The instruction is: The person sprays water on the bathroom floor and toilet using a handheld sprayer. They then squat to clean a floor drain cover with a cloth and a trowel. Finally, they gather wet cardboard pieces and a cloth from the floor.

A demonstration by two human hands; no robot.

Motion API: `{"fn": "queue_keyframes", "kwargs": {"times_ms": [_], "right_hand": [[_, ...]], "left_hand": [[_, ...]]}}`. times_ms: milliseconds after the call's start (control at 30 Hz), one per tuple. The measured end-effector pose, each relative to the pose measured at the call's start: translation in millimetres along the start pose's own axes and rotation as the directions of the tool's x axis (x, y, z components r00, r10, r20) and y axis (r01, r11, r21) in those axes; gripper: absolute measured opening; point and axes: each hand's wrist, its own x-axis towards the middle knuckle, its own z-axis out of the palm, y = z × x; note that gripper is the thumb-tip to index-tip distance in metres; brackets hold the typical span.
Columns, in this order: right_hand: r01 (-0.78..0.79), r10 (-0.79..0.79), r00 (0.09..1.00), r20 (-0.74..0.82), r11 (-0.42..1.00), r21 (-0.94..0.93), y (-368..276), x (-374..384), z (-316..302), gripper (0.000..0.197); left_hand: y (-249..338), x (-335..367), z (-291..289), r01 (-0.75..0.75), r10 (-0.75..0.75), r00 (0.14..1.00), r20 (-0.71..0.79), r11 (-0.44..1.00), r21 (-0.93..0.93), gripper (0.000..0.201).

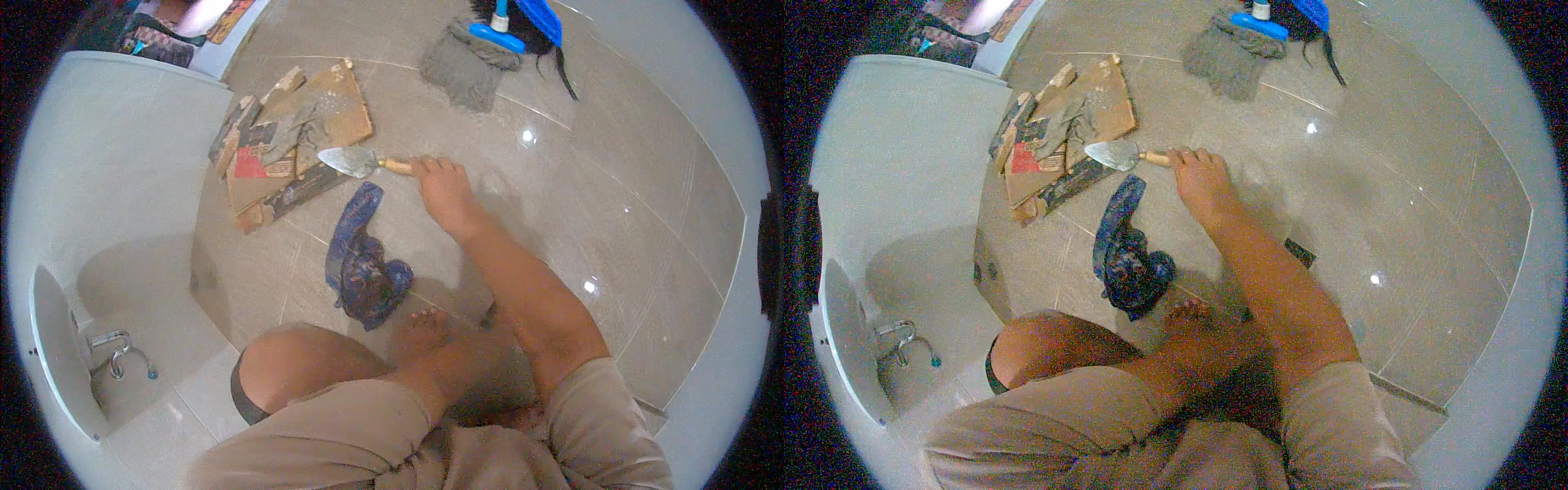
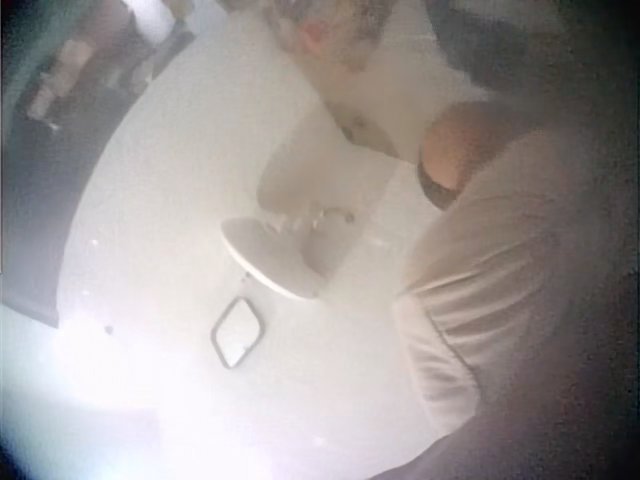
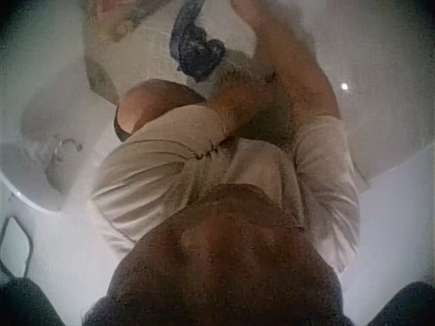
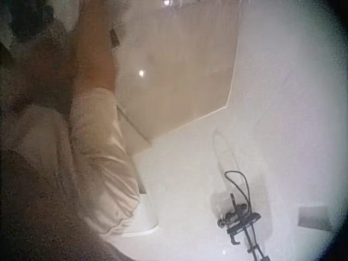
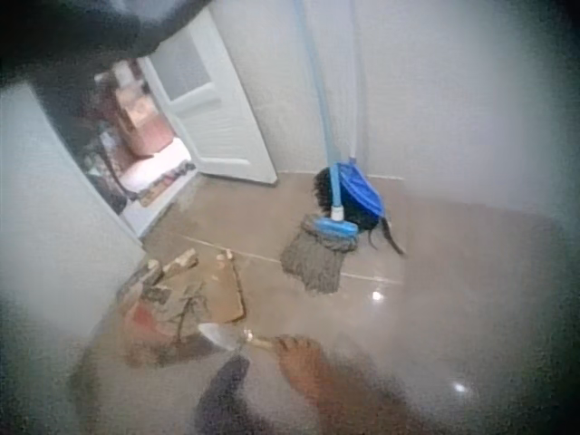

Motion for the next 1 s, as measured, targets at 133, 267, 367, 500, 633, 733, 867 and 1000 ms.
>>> {"fn": "queue_keyframes", "kwargs": {"times_ms": [133, 267, 367, 500, 633, 733, 867, 1000], "right_hand": [[-0.077, 0.079, 0.996, 0.046, 0.996, -0.043, -13, 7, 9, 0.035], [-0.169, 0.160, 0.980, 0.117, 0.982, 0.080, -6, -16, 21, 0.030], [-0.232, 0.282, 0.953, -0.110, 0.914, 0.333, 22, -88, -12, 0.037], [-0.591, 0.706, 0.691, -0.157, 0.676, 0.440, 81, -216, -120, 0.042], [-0.746, 0.940, 0.295, 0.172, 0.114, 0.656, 90, -273, -205, 0.045], [-0.849, 0.957, 0.272, 0.098, 0.191, 0.493, 105, -317, -185, 0.047], [-0.968, 0.942, 0.208, 0.263, 0.159, 0.195, 88, -324, -177, 0.051], [-0.707, 0.697, 0.704, 0.140, 0.706, 0.040, 78, -358, -158, 0.053]], "left_hand": [[2, 1, 0, -0.014, 0.014, 1.000, 0.000, 1.000, -0.022, 0.064], [10, -7, 11, -0.036, 0.036, 0.999, 0.002, 0.999, -0.013, 0.064], [-2, -14, 17, 0.002, -0.003, 1.000, 0.030, 1.000, 0.015, 0.065], [5, -8, 15, 0.018, -0.019, 0.999, 0.042, 0.999, 0.027, 0.065], [18, -12, 15, 0.080, -0.074, 0.993, 0.096, 0.995, -0.055, 0.061], [24, -12, 8, 0.091, -0.070, 0.982, 0.176, 0.989, -0.116, 0.058], [13, -19, 9, 0.089, -0.082, 0.995, 0.059, 0.987, -0.134, 0.059], [5, -4, 17, 0.044, -0.048, 0.996, -0.071, 0.997, -0.057, 0.064]]}}
